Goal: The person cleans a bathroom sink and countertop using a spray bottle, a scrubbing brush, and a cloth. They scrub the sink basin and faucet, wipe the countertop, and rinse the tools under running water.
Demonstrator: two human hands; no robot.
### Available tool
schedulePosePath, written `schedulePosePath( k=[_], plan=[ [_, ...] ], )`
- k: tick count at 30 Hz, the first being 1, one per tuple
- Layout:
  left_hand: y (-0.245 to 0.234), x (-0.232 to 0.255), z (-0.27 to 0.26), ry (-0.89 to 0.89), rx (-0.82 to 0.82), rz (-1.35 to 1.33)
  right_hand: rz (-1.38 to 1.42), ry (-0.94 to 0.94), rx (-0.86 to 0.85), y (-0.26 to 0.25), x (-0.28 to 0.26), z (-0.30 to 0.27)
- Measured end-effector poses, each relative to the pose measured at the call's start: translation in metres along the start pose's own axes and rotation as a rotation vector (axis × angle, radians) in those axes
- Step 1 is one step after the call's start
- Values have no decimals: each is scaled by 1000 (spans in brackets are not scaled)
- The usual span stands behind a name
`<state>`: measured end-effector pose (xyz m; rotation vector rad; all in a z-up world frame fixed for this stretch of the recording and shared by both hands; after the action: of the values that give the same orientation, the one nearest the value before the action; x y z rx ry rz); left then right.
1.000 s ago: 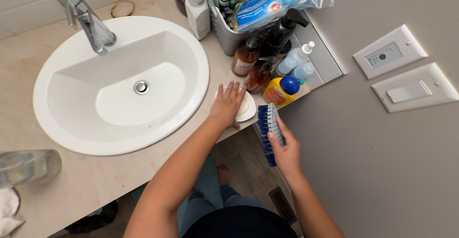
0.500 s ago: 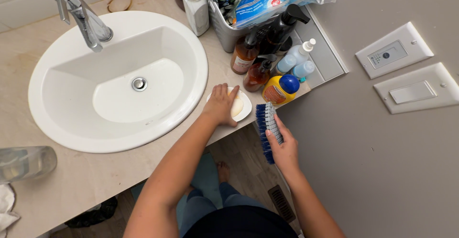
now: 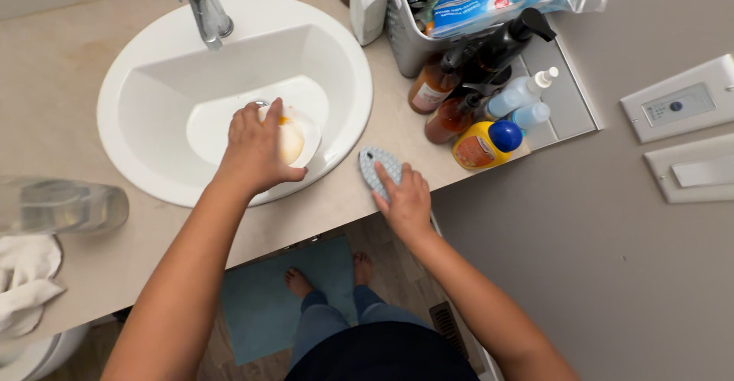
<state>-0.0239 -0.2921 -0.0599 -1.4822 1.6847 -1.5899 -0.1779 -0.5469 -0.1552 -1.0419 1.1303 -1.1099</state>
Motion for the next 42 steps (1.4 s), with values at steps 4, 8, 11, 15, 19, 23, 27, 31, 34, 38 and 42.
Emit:
schedulePosePath(
  k=[4, 8, 11, 15, 19, 23, 27, 31, 34, 38, 42],
  plan=[
    [-5, -17, -16, -40, -19, -1, -51, 1, -33, -15, 15, -13],
    [-5, -23, -23, -34, -16, -13, -86, 164, -42, -13, 31, 14],
    [-6, -23, -22, -23, -37, 10, -62, 76, -31, 7, 0, 14],
    [-7, -23, -22, -12, -36, 7, 17, -42, -64, 9, -18, -16],
    [-6, -27, -23, 8, -30, 3, -85, 81, -28, -13, 20, -15],
    [4, -26, -15, 17, -62, 12, -90, 177, -51, -6, 13, 2],
    [16, -11, 6, 109, -53, 19, -9, 22, -57, 5, -38, -14],
    [39, 33, 38, 253, -19, 22, 144, -42, -138, -13, -47, -37],
    [57, 76, 65, 310, -84, 65, 192, -96, -100, -22, -57, -41],
    [82, 123, 88, 321, -229, 180, 284, -176, -49, -12, -83, -45],
    [100, 147, 95, 343, -303, 269, 366, -181, -60, -1, -89, -41]
  ],
)
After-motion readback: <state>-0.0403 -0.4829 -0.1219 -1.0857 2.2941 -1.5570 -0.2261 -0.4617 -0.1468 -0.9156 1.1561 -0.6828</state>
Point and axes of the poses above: each hand's wrist, its own z-axis towards the middle knuckle, its own y-axis out of the palm, x = y × z, the point moved 2 cm from there along z, towards the middle knuckle, and after that the axes turned 13 degrees about -x, right-handed, at the moved point
